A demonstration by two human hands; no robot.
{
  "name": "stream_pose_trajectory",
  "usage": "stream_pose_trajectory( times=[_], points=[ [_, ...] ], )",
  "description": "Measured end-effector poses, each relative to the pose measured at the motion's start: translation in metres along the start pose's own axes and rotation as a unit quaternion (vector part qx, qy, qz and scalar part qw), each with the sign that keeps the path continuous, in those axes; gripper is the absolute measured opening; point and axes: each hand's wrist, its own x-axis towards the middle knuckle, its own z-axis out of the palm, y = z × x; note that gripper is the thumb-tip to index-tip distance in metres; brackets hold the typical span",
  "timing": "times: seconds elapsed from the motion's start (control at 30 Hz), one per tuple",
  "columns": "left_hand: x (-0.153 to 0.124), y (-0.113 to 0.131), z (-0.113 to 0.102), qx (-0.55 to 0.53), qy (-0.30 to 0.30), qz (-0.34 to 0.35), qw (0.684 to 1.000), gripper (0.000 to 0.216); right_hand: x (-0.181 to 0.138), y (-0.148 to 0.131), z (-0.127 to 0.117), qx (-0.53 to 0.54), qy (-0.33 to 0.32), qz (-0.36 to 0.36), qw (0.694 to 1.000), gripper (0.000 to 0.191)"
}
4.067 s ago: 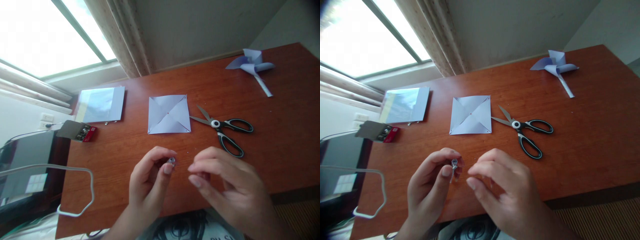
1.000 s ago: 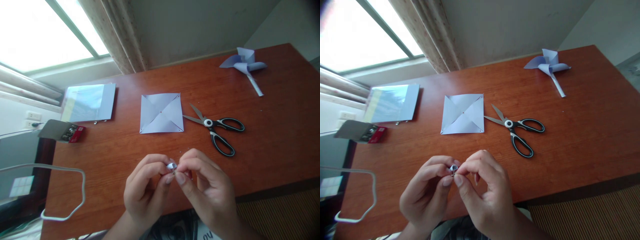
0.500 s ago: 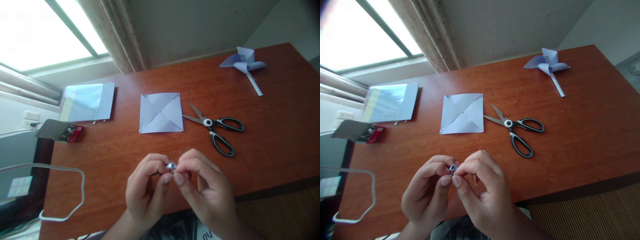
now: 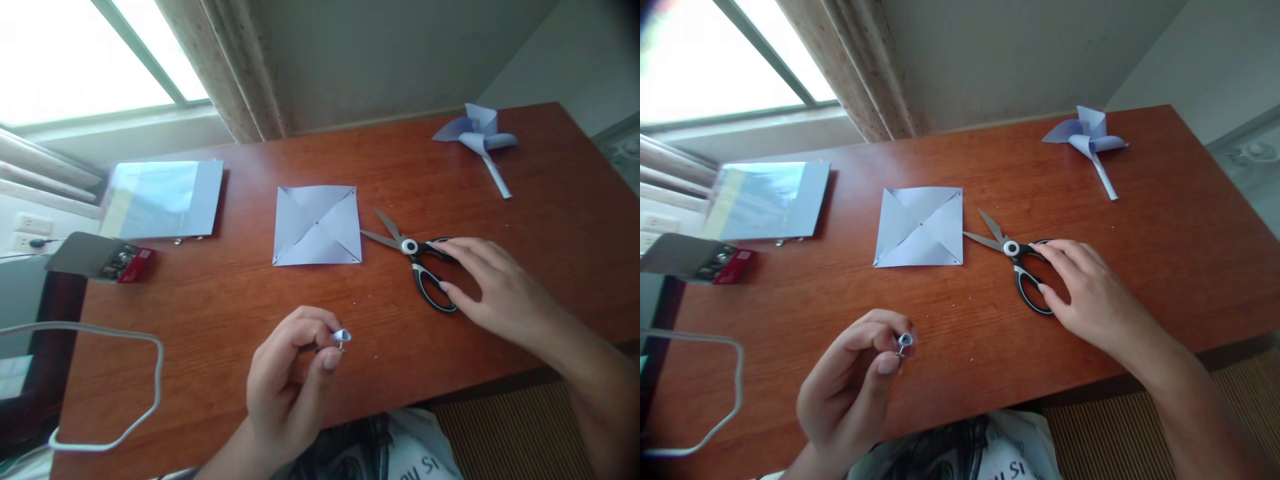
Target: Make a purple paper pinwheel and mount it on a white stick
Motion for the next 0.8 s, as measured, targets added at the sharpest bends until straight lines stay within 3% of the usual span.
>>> stream_pose_trajectory(
  times=[0.27,0.37,0.53,0.67,0.8],
  points=[
    [0.000,0.000,0.000,-0.020,-0.006,-0.020,1.000,0.007,0.005,-0.001,0.008,-0.050,-0.039,0.010,0.998,0.062],
    [0.000,0.000,0.000,-0.023,-0.014,-0.023,0.999,0.008,0.008,-0.001,0.004,-0.040,-0.037,0.027,0.998,0.057],
    [0.001,0.000,0.000,-0.031,-0.012,-0.028,0.999,0.007,0.003,0.000,-0.010,0.084,-0.028,0.101,0.991,0.049],
    [0.001,0.001,-0.002,-0.035,-0.020,-0.031,0.999,0.009,-0.004,0.002,-0.024,0.245,-0.082,0.095,0.961,0.063],
    [0.002,0.002,-0.003,-0.041,-0.058,-0.021,0.997,0.007,0.000,-0.012,-0.055,0.177,-0.033,0.085,0.980,0.061]
  ],
)
